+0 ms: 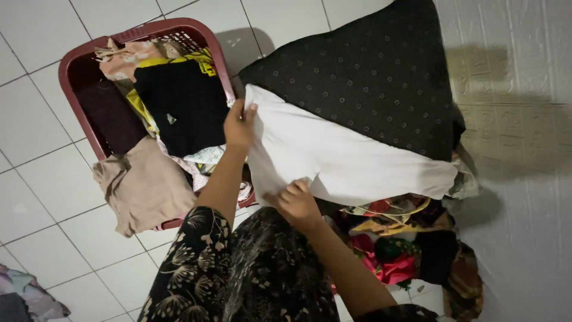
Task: Folding a black graphic t-shirt, a white t-shirt, and a pink shirt, and placing each into a red laundry basket.
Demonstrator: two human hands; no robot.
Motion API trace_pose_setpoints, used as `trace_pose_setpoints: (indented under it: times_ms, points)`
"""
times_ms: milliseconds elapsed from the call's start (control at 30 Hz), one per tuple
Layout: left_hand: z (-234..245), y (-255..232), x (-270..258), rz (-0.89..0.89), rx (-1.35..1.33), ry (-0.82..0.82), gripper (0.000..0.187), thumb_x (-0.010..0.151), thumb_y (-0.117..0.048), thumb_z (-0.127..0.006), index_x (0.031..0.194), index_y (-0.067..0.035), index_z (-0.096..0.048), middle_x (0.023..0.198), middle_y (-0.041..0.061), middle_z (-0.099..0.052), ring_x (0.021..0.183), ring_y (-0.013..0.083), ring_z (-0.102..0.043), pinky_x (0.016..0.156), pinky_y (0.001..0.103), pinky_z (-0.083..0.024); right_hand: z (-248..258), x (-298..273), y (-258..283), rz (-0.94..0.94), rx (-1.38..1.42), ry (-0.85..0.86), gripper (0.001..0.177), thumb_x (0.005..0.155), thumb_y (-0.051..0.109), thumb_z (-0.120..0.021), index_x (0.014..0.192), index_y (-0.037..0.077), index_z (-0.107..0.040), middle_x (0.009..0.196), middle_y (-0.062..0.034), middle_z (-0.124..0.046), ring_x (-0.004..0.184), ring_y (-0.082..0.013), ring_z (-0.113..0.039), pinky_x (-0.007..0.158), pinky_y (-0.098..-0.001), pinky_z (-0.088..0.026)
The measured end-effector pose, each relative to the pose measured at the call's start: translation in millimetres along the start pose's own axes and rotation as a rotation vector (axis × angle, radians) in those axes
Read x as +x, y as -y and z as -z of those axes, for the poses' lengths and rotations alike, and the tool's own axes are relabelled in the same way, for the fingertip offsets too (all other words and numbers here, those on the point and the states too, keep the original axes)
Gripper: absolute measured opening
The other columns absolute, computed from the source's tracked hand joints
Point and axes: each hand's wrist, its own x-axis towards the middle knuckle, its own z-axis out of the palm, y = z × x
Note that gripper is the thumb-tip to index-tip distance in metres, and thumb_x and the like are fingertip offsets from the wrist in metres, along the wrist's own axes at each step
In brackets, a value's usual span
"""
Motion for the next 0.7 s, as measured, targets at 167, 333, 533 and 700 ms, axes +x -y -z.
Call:
trace_pose_setpoints:
  times_ms: [167,333,533,700]
  points:
    - [12,-59,-23,-0.558,0.641,-0.269,0.04,0.088,-0.023,-0.079,0.118,-0.002,-0.063,0.109,0.025,-0.065,0.098,0.0386,-0.061,0.086,0.042,-0.048,4,27,-40,-0.649,0.508,-0.054,0.02,0.093,0.021,-0.08,0.112,0.017,-0.078,0.113,-0.0045,-0.079,0.099,-0.0181,-0.076,0.088,-0.028,-0.062]
    - [8,-43,-39,0.085,0.117,0.294,0.031,0.106,-0.03,-0.059,0.126,-0.006,-0.063,0.111,0.018,-0.072,0.102,0.027,-0.067,0.089,0.032,-0.052,23,37,-104,-0.952,0.589,-0.148,0.042,0.098,0.018,-0.077,0.137,0.014,-0.064,0.12,-0.011,-0.07,0.104,-0.0215,-0.066,0.088,-0.0328,-0.054]
    - [6,13,-42,-0.113,0.377,0.421,0.041,0.094,-0.012,-0.069,0.133,-0.004,-0.058,0.116,0.022,-0.068,0.107,0.0386,-0.065,0.091,0.041,-0.052,55,15,-83,-0.99,0.547,-0.291,0.058,0.088,0.01,-0.07,0.144,0.014,-0.054,0.118,-0.0103,-0.063,0.092,-0.0219,-0.063,0.075,-0.0324,-0.054]
    - [-34,-53,-75,-0.311,0.79,0.095,0.06,0.086,-0.003,-0.071,0.143,-0.003,-0.052,0.138,0.03,-0.053,0.12,0.0472,-0.056,0.103,0.05,-0.047,67,-52,-102,-0.929,-0.201,-0.427,0.042,0.101,0.019,-0.058,0.143,0.017,-0.058,0.149,-0.0104,-0.048,0.13,-0.0301,-0.055,0.1,-0.0443,-0.045]
